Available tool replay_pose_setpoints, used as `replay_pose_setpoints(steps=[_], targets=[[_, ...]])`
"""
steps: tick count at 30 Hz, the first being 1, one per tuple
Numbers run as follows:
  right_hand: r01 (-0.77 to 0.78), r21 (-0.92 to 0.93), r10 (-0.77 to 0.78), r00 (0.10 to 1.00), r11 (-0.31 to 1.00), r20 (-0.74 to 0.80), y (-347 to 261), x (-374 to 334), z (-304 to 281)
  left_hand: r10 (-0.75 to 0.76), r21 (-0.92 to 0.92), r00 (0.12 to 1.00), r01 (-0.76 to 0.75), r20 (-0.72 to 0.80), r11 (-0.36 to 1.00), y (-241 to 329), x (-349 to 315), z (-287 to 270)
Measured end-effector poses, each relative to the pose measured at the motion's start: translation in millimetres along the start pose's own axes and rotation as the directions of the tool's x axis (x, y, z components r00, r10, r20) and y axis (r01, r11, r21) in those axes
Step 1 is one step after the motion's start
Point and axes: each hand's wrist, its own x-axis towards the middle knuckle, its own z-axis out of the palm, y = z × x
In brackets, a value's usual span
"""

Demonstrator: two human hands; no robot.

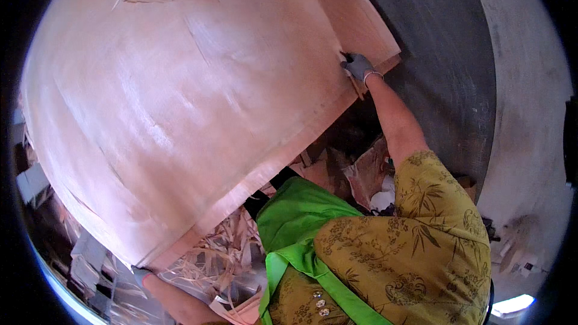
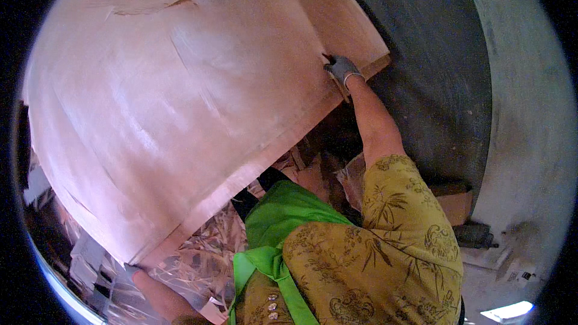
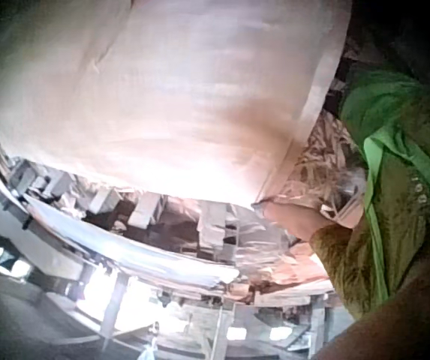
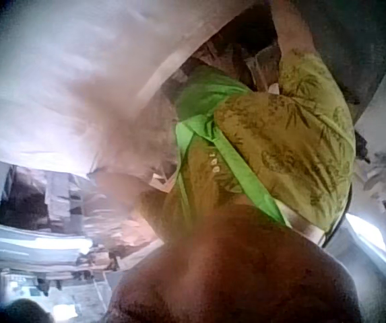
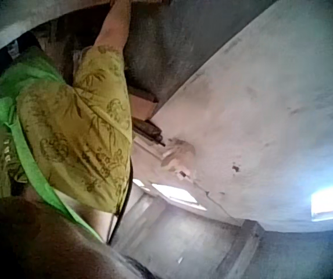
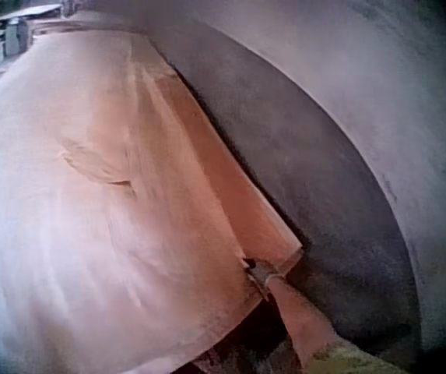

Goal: The person prepares large wood veneer sheets by using a utility knife to trim edges, removing damaged or excess strips by hand, and using a metal ruler to measure and cut specific sections. They then pick up and stack the prepared sheets onto a nearby pile.

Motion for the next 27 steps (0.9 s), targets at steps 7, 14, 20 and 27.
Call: replay_pose_setpoints(steps=[7, 14, 20, 27], targets=[[0.027, 0.0, -0.027, 0.992, 1.0, 0.125, -13.6, 8.0, -10.2, 0.072, 0.139, 0.996, -0.064, -0.052, 0.988, 5.5, -12.6, -13.3], [0.09, -0.132, -0.056, 0.968, 0.987, 0.243, 2.9, 38.0, -19.6, 0.092, 0.166, 0.994, -0.099, 0.05, 0.981, 13.0, 0.7, -11.8], [0.17, 0.022, -0.171, 0.985, 0.985, 0.024, 3.5, 15.7, -14.7, 0.561, 0.491, 0.784, -0.392, -0.263, 0.778, -0.7, -59.6, 3.0], [0.104, -0.104, -0.138, 0.903, 0.989, -0.406, 51.2, -95.3, 38.2, 0.716, 0.643, 0.347, -0.743, 0.606, -0.184, -52.0, -318.5, 175.2]])
